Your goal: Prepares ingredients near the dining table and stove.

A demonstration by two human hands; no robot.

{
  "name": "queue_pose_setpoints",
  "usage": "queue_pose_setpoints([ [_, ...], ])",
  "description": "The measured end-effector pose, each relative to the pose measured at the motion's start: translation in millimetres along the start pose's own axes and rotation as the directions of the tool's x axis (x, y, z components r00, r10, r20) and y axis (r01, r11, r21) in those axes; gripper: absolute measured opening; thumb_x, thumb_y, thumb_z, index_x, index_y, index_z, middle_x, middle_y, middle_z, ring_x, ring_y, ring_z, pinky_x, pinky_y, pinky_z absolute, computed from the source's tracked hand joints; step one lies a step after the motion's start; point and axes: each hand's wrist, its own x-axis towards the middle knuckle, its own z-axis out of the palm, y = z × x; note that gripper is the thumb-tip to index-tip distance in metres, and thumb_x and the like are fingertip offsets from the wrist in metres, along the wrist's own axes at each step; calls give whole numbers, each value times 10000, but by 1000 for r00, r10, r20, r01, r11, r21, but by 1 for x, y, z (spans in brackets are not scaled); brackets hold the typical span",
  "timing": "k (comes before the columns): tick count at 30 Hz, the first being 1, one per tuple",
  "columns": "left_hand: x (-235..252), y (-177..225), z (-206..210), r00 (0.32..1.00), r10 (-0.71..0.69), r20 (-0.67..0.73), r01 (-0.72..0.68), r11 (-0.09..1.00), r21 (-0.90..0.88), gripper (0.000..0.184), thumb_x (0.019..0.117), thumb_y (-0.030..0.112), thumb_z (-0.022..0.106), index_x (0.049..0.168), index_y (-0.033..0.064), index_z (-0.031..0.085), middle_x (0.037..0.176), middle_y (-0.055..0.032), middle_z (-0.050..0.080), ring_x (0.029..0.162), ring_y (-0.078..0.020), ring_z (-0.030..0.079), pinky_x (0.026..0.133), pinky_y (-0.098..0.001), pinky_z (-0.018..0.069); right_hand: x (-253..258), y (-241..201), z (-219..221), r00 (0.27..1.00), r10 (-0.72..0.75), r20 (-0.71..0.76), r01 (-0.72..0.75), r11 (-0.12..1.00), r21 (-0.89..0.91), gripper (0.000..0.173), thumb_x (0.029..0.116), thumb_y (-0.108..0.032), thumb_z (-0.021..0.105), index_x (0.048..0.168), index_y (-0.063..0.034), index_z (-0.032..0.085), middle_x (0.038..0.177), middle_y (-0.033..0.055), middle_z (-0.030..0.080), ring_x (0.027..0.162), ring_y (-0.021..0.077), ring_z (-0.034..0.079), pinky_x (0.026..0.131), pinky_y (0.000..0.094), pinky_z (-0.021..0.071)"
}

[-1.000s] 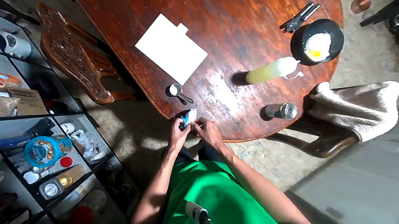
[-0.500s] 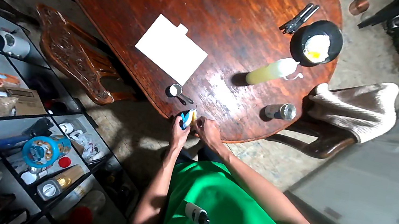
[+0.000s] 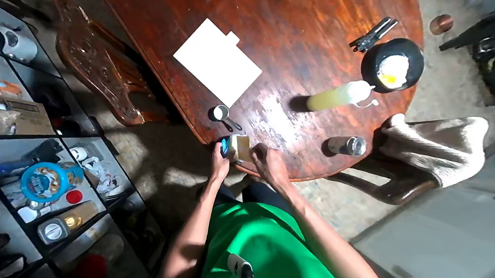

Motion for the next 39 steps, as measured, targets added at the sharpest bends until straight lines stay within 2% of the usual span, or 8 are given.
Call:
queue_pose_setpoints([
  [6,-1,5,-5,980,68,-189,-24,974,227,489,1013,261,632,1421,6,545,1487,-237,482,1374,-369,490,1154,-501,418,-12,15,-35,991,-128,50,108,949,297,231,1058,-290,577,1099,-94,692,915,35,751,810,146,743,791,374,633],
  [8,-10,18,-10,970,108,-217,-88,991,98,425,1059,258,551,1415,26,559,1431,-205,544,1312,-317,550,1113,-470,458,-17,12,-44,982,-166,89,120,916,382,229,1057,-271,580,1089,-73,690,925,49,744,825,154,737,798,360,626],
  [11,-34,39,-22,998,70,-3,-66,918,-390,505,1111,369,392,1421,1,546,1377,-170,617,1290,-229,583,1116,-432,464,-25,7,-53,959,-223,174,117,874,471,247,1055,-273,585,1071,-50,691,933,59,731,842,160,723,819,363,616],
  [13,-53,48,-30,995,73,74,-20,834,-551,500,1078,361,501,1409,-11,541,1365,-167,617,1264,-224,595,1096,-446,490,-27,7,-54,940,-259,220,117,855,505,265,1053,-285,592,1059,-41,694,924,56,728,847,156,719,830,361,614],
  [17,-84,60,-38,993,119,14,-95,854,-512,208,966,78,660,1130,-50,663,976,-126,730,879,-168,695,796,-365,588,-28,11,-51,927,-279,250,136,873,467,273,1043,-300,604,1042,-45,702,873,46,728,803,137,708,805,346,603],
  [24,-159,79,-26,957,131,-257,-221,907,-359,127,944,51,702,1040,-30,685,908,-100,747,878,-154,726,839,-349,611,-48,22,-58,868,-404,290,311,896,318,262,1043,-326,590,1007,-94,706,828,10,735,756,119,715,759,334,610],
  [28,-206,84,0,909,94,-405,-248,905,-346,130,935,31,704,1047,-31,680,891,-87,750,861,-138,728,832,-332,613,-69,31,-70,819,-489,299,363,846,391,231,1022,-294,636,1043,-74,705,850,35,739,762,147,728,764,362,631],
  [39,-340,58,73,712,-76,-698,-311,857,-411,125,963,45,680,1062,-30,696,917,-97,753,858,-138,728,825,-331,614,-138,53,-78,608,-613,504,435,789,435,149,1001,-229,665,1000,-95,729,806,-2,693,727,80,645,710,295,557],
])
